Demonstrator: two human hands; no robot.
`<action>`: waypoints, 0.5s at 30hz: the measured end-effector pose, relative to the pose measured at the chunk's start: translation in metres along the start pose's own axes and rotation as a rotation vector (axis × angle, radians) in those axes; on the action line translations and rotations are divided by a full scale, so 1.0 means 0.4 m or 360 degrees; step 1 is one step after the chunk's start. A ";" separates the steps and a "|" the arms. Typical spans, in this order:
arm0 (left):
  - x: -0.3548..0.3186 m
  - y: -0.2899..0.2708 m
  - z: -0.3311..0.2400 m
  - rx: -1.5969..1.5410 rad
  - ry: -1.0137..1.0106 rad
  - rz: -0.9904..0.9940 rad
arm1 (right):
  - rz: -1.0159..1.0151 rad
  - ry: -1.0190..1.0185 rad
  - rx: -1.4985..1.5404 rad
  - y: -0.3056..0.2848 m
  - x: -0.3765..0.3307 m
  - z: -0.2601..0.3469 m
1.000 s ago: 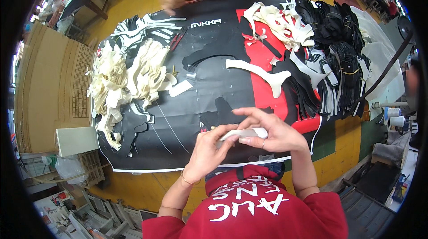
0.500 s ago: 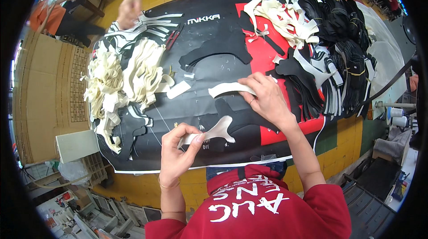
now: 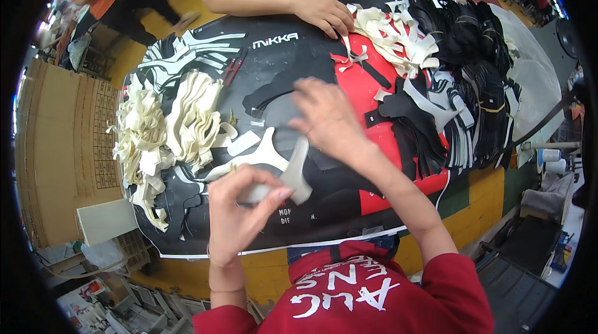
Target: The person repeatedly picks white and black foam-like footwear components from a table, aligns them, and presses them together by hand. They handle multiple pieces one at a time, occasionally moving other parts aside to access the work area. A coworker across the table performs similar assembly actions.
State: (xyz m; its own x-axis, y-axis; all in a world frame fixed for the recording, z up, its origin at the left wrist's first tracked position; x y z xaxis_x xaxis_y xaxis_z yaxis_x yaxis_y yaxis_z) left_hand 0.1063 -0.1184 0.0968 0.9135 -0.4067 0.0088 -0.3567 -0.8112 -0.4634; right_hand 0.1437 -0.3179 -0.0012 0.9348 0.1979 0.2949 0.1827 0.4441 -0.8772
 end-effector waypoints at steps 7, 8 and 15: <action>0.255 0.060 0.061 -0.0150 0.0163 0.0063 | -0.0256 0.0537 0.0825 -0.079 -0.035 -0.128; 0.290 0.076 0.079 -0.0123 0.0121 0.0038 | -0.0329 0.0834 0.1354 -0.064 -0.036 -0.141; 0.409 0.080 0.169 -0.0065 -0.0086 -0.0206 | -0.0299 0.0753 0.0004 -0.053 -0.014 -0.176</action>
State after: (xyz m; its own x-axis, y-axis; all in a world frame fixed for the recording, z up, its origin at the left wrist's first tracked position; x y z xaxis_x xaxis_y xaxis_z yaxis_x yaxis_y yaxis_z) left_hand 0.2578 -0.1825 0.0234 0.9612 -0.2754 0.0180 -0.2419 -0.8722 -0.4251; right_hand 0.1559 -0.3900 -0.0110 0.9216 -0.3026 0.2429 0.3605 0.4364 -0.8244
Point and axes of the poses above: each hand's wrist, its own x-axis towards the middle knuckle, its own y-axis out of the palm, z = x × y, the point moved 3 cm from there along x, towards the middle knuckle, and after that the axes turned 1 degree about -y, right-handed, at the moved point
